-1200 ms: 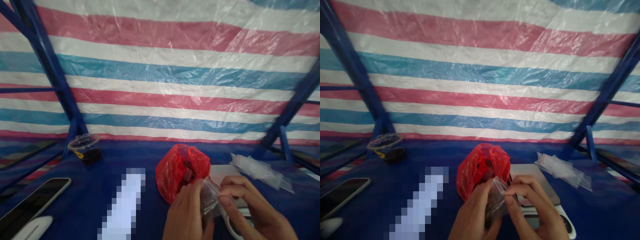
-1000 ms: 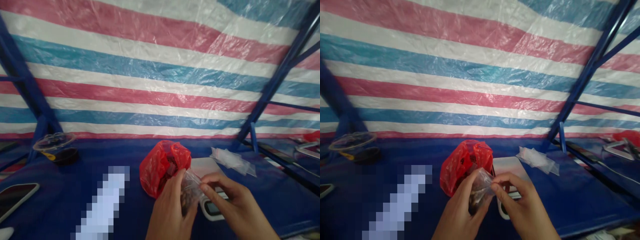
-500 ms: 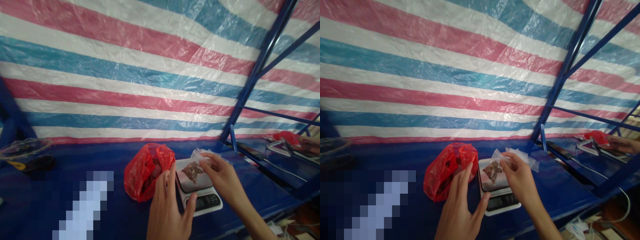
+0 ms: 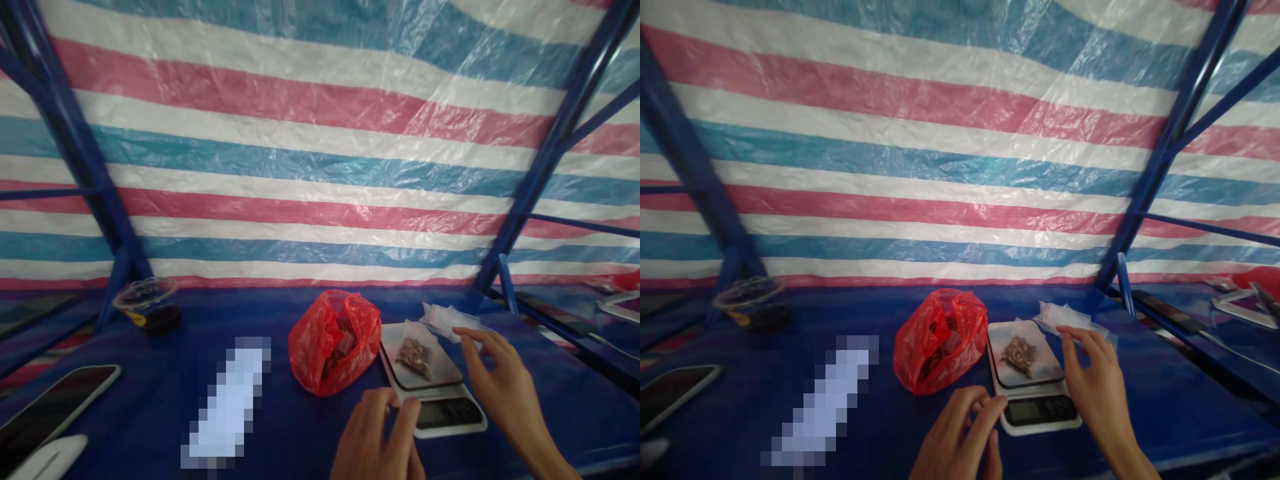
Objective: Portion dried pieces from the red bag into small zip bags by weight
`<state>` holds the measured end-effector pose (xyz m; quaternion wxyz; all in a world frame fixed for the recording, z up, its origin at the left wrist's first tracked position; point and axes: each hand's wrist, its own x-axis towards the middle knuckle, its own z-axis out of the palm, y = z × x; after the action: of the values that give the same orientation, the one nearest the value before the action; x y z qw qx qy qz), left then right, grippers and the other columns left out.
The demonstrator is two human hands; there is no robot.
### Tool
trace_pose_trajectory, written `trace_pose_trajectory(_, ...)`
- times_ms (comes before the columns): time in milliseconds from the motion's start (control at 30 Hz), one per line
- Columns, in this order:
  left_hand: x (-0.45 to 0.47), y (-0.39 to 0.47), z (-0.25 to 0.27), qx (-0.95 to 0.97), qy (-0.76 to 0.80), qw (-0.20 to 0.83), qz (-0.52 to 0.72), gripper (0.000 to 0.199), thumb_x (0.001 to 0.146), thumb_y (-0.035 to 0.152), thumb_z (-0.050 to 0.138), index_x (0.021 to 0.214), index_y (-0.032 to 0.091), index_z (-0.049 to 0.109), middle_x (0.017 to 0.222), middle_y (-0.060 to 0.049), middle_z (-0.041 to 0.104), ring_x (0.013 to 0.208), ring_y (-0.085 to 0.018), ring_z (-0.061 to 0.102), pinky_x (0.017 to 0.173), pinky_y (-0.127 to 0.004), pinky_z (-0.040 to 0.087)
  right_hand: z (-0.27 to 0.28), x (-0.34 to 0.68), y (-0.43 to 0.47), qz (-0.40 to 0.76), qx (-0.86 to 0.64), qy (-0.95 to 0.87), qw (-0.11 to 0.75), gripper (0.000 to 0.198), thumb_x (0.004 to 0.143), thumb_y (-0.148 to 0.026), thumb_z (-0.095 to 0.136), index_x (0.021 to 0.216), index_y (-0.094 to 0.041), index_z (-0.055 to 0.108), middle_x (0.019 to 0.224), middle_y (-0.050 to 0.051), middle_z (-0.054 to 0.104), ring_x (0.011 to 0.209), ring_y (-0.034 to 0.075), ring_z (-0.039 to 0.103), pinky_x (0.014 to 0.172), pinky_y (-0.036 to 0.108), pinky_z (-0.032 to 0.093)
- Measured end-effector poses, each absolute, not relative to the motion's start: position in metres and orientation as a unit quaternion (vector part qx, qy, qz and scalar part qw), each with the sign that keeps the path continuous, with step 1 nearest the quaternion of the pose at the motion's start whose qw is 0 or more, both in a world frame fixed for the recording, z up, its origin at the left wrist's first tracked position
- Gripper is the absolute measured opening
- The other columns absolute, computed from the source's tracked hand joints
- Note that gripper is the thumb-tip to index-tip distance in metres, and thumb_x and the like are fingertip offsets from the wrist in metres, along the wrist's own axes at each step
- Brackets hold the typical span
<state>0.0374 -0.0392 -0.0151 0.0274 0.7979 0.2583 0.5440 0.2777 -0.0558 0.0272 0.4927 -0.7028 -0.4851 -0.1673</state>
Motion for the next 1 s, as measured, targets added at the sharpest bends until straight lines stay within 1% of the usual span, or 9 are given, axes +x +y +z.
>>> trace_pose_trajectory(133,0.033,-0.036,-0.023,0.814,0.259,0.052,0.517,0.050,0.076,0.004,0.047,0.117,0.026,0.064,0.094,-0.007,0.066,0.079,-0.021,0.069,0.065,-0.031,0.062,0.028,0.272,-0.060,-0.168,-0.689,-0.494,0.502,0.032,0.091,-0.050,0.055,0.096,-0.027,0.078,0.095,0.011,0.076,0.086,0.031,0.069,0.082,0.045,0.055)
trace_pose_trajectory(267,0.015,-0.031,-0.012,0.829,0.262,0.049,0.491,0.050,0.076,0.002,0.045,0.115,0.026,0.064,0.097,-0.007,0.068,0.081,-0.021,0.072,0.068,-0.032,0.065,0.029,0.268,-0.058,-0.162,-0.688,-0.498,0.503,0.031,0.092,-0.049,0.056,0.095,-0.028,0.077,0.095,0.011,0.076,0.085,0.031,0.068,0.082,0.046,0.054)
trace_pose_trajectory(367,0.003,-0.029,0.000,0.839,0.246,0.026,0.484,0.046,0.079,0.001,0.044,0.113,0.024,0.064,0.096,-0.007,0.070,0.078,-0.020,0.075,0.067,-0.029,0.065,0.029,0.265,-0.056,-0.167,-0.683,-0.506,0.499,0.033,0.093,-0.049,0.055,0.094,-0.026,0.078,0.095,0.010,0.076,0.084,0.030,0.067,0.082,0.046,0.054)
trace_pose_trajectory(433,-0.004,-0.028,0.005,0.843,0.243,0.022,0.480,0.044,0.083,0.000,0.044,0.114,0.024,0.063,0.097,-0.006,0.071,0.080,-0.018,0.076,0.070,-0.027,0.065,0.030,0.264,-0.054,-0.173,-0.679,-0.508,0.501,0.033,0.094,-0.048,0.055,0.095,-0.025,0.078,0.095,0.009,0.076,0.086,0.029,0.067,0.084,0.045,0.054)
trace_pose_trajectory(567,-0.011,-0.023,0.001,0.860,0.234,0.023,0.453,0.043,0.088,0.002,0.046,0.120,0.024,0.062,0.104,-0.007,0.070,0.089,-0.017,0.077,0.077,-0.023,0.064,0.031,0.261,-0.054,-0.176,-0.671,-0.513,0.505,0.032,0.097,-0.044,0.054,0.097,-0.024,0.079,0.096,0.009,0.075,0.091,0.028,0.068,0.085,0.042,0.054)
trace_pose_trajectory(633,-0.012,-0.021,-0.003,0.867,0.231,0.028,0.442,0.044,0.088,0.002,0.046,0.122,0.025,0.062,0.106,-0.007,0.070,0.092,-0.017,0.076,0.080,-0.022,0.064,0.032,0.261,-0.054,-0.176,-0.669,-0.513,0.508,0.032,0.098,-0.043,0.053,0.097,-0.024,0.079,0.097,0.009,0.075,0.093,0.027,0.068,0.084,0.041,0.054)
trace_pose_trajectory(733,-0.011,-0.019,-0.008,0.872,0.221,0.027,0.436,0.045,0.088,0.000,0.047,0.123,0.024,0.061,0.106,-0.006,0.069,0.092,-0.016,0.076,0.083,-0.022,0.063,0.034,0.259,-0.054,-0.172,-0.671,-0.510,0.510,0.033,0.099,-0.043,0.053,0.097,-0.024,0.079,0.098,0.010,0.075,0.095,0.027,0.068,0.085,0.041,0.054)
trace_pose_trajectory(1000,-0.008,-0.020,-0.009,0.879,0.202,0.021,0.432,0.047,0.086,0.000,0.045,0.121,0.024,0.064,0.106,-0.007,0.070,0.088,-0.016,0.076,0.080,-0.021,0.063,0.035,0.256,-0.054,-0.149,-0.669,-0.517,0.512,0.032,0.100,-0.044,0.054,0.099,-0.024,0.079,0.100,0.010,0.075,0.096,0.028,0.067,0.091,0.045,0.053)
